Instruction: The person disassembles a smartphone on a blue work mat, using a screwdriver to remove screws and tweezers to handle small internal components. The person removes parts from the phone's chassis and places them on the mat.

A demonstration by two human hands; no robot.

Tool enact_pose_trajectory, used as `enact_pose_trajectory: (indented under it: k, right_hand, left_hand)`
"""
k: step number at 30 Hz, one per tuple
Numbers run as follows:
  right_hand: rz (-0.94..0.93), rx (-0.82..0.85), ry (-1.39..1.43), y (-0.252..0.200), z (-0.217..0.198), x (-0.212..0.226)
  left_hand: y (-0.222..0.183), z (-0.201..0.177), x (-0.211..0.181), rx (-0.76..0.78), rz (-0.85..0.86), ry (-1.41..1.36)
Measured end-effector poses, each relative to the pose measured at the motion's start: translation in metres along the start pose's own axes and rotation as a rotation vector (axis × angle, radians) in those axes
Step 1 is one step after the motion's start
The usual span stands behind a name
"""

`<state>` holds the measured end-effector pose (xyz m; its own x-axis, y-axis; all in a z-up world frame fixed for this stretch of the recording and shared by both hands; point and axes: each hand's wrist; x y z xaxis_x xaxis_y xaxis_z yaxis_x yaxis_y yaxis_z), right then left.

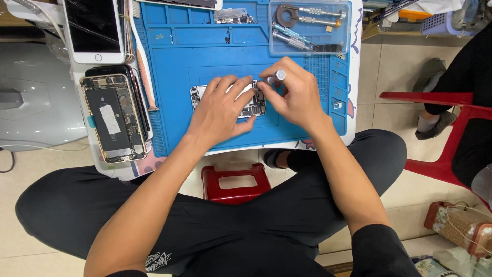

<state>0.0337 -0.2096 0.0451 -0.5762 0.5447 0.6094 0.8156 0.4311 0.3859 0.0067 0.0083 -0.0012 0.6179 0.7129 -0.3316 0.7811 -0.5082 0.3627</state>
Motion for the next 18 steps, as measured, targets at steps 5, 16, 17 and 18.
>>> enact_pose_trajectory:
  k: [5, 16, 17, 18]
  right_hand:
    - [0.016, 0.005, -0.135, -0.003, -0.002, -0.006]
    - [-0.229, 0.095, -0.382, 0.015, -0.018, 0.011]
    - [-0.253, 0.082, -0.4, 0.014, -0.016, 0.008]
    - [-0.277, 0.071, -0.419, 0.012, -0.014, 0.005]
  left_hand:
    - [0.002, -0.004, -0.001, 0.013, 0.01, -0.007]
    - [0.002, -0.006, -0.001, 0.027, 0.016, 0.022]
    - [0.002, -0.006, -0.001, 0.023, 0.016, 0.022]
    - [0.002, -0.006, -0.001, 0.019, 0.017, 0.021]
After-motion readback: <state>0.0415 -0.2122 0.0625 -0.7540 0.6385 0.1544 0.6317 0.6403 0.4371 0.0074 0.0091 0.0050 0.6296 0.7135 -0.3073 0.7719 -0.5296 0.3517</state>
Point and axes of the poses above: each hand's wrist, its own y-axis towards the middle knuckle, its own z-axis out of the palm, x = y × z, and after that the axes turned 5 degrees about -z, right-handed
